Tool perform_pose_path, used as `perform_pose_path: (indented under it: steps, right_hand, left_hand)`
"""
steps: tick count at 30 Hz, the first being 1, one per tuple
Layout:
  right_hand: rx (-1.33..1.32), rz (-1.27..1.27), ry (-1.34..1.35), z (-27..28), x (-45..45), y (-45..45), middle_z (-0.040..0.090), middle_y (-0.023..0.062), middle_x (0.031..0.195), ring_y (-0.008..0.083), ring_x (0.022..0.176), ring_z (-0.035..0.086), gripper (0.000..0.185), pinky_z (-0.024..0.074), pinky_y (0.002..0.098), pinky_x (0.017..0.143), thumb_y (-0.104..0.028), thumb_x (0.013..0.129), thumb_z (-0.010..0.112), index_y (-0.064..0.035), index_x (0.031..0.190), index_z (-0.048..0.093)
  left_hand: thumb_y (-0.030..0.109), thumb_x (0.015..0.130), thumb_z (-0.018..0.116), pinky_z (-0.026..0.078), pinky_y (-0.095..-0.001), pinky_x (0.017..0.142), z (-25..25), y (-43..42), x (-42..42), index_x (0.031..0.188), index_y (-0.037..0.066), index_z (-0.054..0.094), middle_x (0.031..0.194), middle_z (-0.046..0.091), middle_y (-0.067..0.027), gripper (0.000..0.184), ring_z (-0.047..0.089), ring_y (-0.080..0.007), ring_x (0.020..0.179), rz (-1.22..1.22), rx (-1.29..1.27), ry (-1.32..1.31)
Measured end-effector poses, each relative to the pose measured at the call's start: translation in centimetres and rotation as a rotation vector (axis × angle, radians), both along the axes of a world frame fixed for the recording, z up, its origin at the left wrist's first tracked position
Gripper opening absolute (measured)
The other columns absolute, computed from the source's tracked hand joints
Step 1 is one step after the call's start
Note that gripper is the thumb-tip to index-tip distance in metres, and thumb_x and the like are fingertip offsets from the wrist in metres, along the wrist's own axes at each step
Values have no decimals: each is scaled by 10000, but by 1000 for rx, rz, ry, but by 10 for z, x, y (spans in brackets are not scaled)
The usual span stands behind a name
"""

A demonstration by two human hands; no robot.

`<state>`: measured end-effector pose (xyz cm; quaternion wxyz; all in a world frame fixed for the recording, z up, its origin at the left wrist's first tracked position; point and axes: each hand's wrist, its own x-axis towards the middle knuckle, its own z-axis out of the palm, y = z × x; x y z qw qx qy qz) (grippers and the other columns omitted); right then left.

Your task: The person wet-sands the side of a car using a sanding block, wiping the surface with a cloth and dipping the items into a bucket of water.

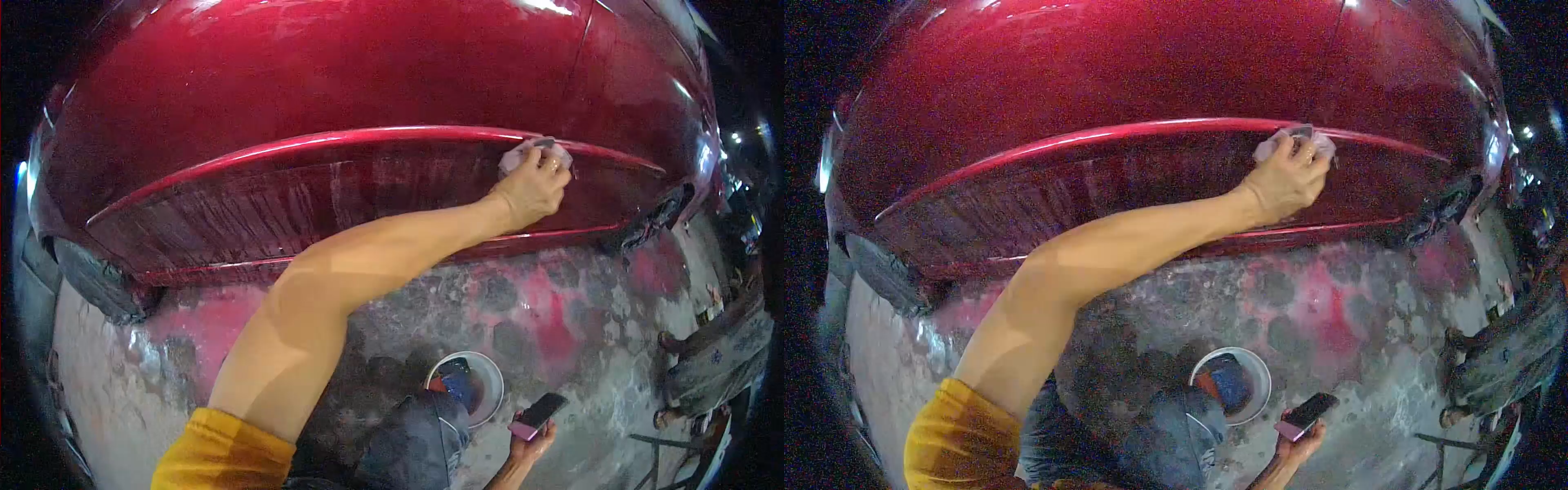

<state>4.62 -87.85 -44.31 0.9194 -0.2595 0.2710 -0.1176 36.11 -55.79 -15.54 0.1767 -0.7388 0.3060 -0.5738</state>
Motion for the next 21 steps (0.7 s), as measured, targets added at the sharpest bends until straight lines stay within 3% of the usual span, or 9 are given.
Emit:
perform_pose_path:
  steps: [2, 4, 8, 12, 15, 16, 21]
  right_hand:
    - [-33, 0, -16, 2, -4, -4, 720, 138, 1051, 346, 916, 697, 431, 560, 560, 904, -424, 963, 611, -69, 1202, 653]
    - [-25, 7, -82, -5, -8, -12, 705, 127, 1108, 360, 928, 680, 464, 549, 573, 926, -408, 933, 680, -72, 1250, 630]
    - [-55, 103, -58, -13, -3, -18, 706, 139, 1105, 340, 947, 698, 477, 541, 586, 950, -418, 914, 669, -86, 1251, 615]
    - [-157, 68, 29, 29, 17, 24, 693, 119, 1054, 332, 939, 695, 419, 540, 587, 946, -401, 938, 660, -70, 1193, 630]
    - [-129, 115, -73, 20, 36, 30, 690, 135, 1065, 339, 955, 696, 406, 553, 591, 945, -392, 969, 640, -64, 1208, 620]
    - [-280, 178, -192, 20, 41, 37, 690, 146, 1073, 348, 964, 701, 391, 565, 590, 952, -382, 988, 626, -58, 1207, 619]
    - [-254, 274, -124, 65, 74, 79, 674, 139, 1025, 332, 885, 699, 389, 612, 518, 870, -393, 997, 629, -71, 1214, 597]
  left_hand:
    - [266, 865, 630, 501, -575, 929, -8, 11, 14, 953, 86, 765, 1179, 645, -144, 242, 571, -334, 1130, 77, 157, -58]
    - [273, 866, 629, 508, -549, 901, -3, 20, 13, 936, 100, 765, 1160, 651, -129, 231, 579, -329, 1125, 22, 128, -23]
    - [274, 873, 631, 484, -452, 845, 6, 50, -3, 922, 138, 745, 1198, 663, -90, 185, 606, -285, 1076, 14, 74, 6]
    - [273, 864, 648, 472, -423, 816, 11, 100, -36, 962, 155, 724, 1206, 661, -57, 171, 606, -264, 1058, 24, 92, -12]
    - [276, 856, 660, 468, -418, 809, 3, 150, -70, 965, 175, 702, 1202, 661, -25, 155, 603, -253, 1044, 83, 82, 20]
    - [293, 831, 685, 471, -404, 799, 6, 169, -90, 940, 192, 691, 1193, 658, 10, 148, 602, -238, 1027, 123, 89, 14]
    - [289, 766, 751, 499, -377, 765, 5, 261, -164, 999, 203, 723, 1094, 676, 37, 250, 615, -220, 928, 138, -7, -31]
